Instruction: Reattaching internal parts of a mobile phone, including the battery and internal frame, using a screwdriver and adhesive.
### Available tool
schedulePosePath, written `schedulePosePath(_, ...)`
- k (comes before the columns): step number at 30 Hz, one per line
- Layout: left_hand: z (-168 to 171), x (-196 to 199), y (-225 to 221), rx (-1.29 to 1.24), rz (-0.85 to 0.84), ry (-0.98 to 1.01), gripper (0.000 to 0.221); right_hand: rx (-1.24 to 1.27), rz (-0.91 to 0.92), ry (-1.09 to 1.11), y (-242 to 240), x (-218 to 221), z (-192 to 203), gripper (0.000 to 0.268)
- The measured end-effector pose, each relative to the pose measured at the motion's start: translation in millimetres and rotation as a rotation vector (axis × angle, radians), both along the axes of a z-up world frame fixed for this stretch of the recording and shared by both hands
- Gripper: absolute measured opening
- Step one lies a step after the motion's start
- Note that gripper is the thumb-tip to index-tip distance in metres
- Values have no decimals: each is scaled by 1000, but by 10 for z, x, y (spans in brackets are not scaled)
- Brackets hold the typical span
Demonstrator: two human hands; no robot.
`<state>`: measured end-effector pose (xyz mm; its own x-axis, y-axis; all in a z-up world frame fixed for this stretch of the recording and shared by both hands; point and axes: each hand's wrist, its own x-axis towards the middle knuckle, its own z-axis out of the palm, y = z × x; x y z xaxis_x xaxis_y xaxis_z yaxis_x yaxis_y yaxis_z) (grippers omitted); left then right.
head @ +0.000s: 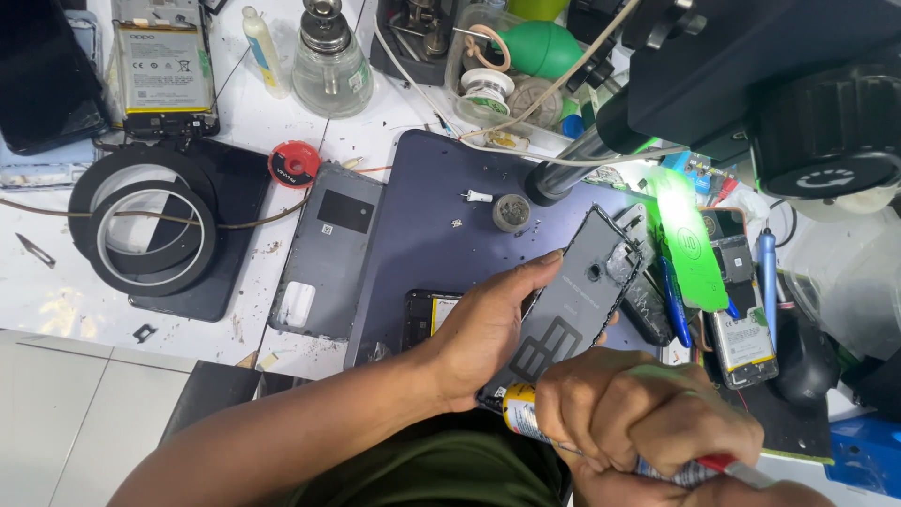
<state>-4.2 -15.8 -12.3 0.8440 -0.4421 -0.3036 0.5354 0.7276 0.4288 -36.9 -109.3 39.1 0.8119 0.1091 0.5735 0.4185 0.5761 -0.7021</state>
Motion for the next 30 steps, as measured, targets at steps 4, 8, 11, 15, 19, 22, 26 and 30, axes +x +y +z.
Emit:
schedulePosePath(4,6,7,-23,2,30,66,39,-50,-99,29,59,-32,4,58)
schedulePosePath(8,207,36,26,117,15,172,44,-124,-96,-11,47,-25,27,51)
schedulePosePath(11,-30,16,-29,3,45,22,40,18,4,-20,-26,24,-59,60)
schedulePosePath(15,75,56,30,117,7,58,48,-103,-157,17,-160,-5,-120,52)
schedulePosePath(19,156,72,77,162,16,38,43,-124,129,136,-390,-54,-221,50)
schedulePosePath(22,136,75,79,156,34,32,41,-123,31,230,-456,-137,-303,44)
schedulePosePath(26,190,78,114,181,-10,87,53,-106,122,227,-551,-130,-340,38)
schedulePosePath(30,158,104,104,189,60,115,52,-143,72,244,-546,-106,-307,43)
